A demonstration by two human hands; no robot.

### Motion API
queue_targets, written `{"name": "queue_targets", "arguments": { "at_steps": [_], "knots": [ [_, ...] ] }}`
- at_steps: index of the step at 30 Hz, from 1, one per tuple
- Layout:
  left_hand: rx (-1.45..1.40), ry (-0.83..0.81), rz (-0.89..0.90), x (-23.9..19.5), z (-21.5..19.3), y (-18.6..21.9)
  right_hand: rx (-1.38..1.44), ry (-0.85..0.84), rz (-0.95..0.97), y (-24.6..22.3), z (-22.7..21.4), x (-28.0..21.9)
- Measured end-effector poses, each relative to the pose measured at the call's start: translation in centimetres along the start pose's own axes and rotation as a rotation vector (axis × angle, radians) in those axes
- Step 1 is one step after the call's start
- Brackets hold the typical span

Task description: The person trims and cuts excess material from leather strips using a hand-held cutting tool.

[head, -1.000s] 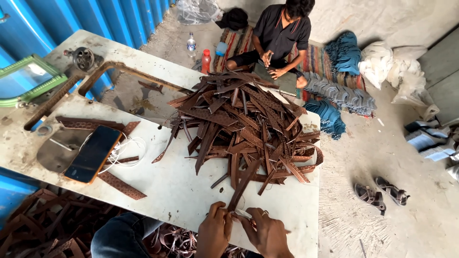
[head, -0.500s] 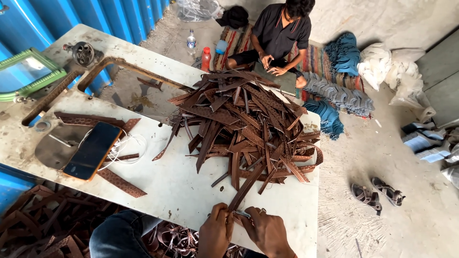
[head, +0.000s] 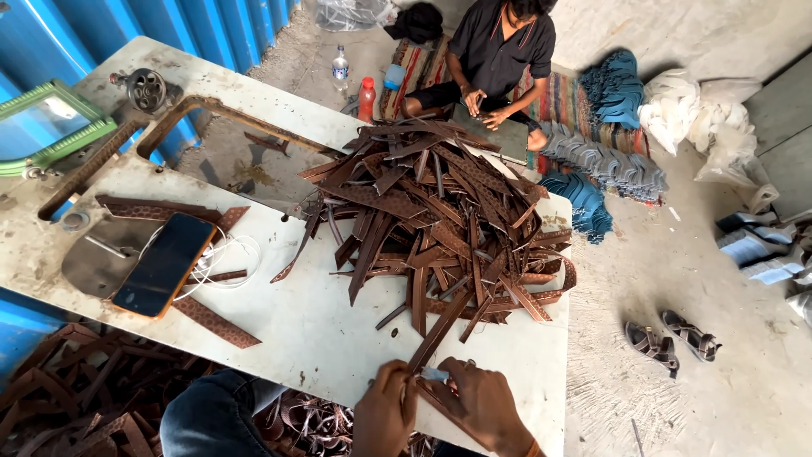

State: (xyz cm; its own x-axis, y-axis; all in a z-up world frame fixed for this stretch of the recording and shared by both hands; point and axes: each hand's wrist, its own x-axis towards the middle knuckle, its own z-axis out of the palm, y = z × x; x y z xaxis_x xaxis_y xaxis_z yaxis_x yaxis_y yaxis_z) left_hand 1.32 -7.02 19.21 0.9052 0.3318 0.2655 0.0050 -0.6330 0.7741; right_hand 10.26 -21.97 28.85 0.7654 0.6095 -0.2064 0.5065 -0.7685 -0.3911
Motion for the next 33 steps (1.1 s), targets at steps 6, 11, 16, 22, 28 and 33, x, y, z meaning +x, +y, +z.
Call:
{"name": "queue_targets", "arguments": {
  "at_steps": [6,11,16,22,28,33],
  "knots": [
    [0.018,-0.103,-0.184,2.0,-1.6,2.1,0.168,0.399,0.191,2.7,6.8,-1.9],
    [0.078,-0.173,-0.127,2.3,-1.0,2.7,0.286,0.478,0.354,2.8,9.3,-2.7],
    [0.070,-0.128,-0.096,2.0,-0.3,1.9,0.245,0.478,0.316,3.8,9.8,-2.3],
    [-0.263,-0.130,-0.485,2.3,-0.8,-0.1,0.224,0.423,0.411,2.6,8.8,-2.7],
    [-0.202,-0.204,-0.501,2.7,-1.5,1.1,0.213,0.455,0.342,2.9,7.9,-3.0],
    [-0.177,-0.099,-0.334,2.9,-2.0,2.2,0.308,0.377,0.150,0.1,3.7,-3.8]
  ]
}}
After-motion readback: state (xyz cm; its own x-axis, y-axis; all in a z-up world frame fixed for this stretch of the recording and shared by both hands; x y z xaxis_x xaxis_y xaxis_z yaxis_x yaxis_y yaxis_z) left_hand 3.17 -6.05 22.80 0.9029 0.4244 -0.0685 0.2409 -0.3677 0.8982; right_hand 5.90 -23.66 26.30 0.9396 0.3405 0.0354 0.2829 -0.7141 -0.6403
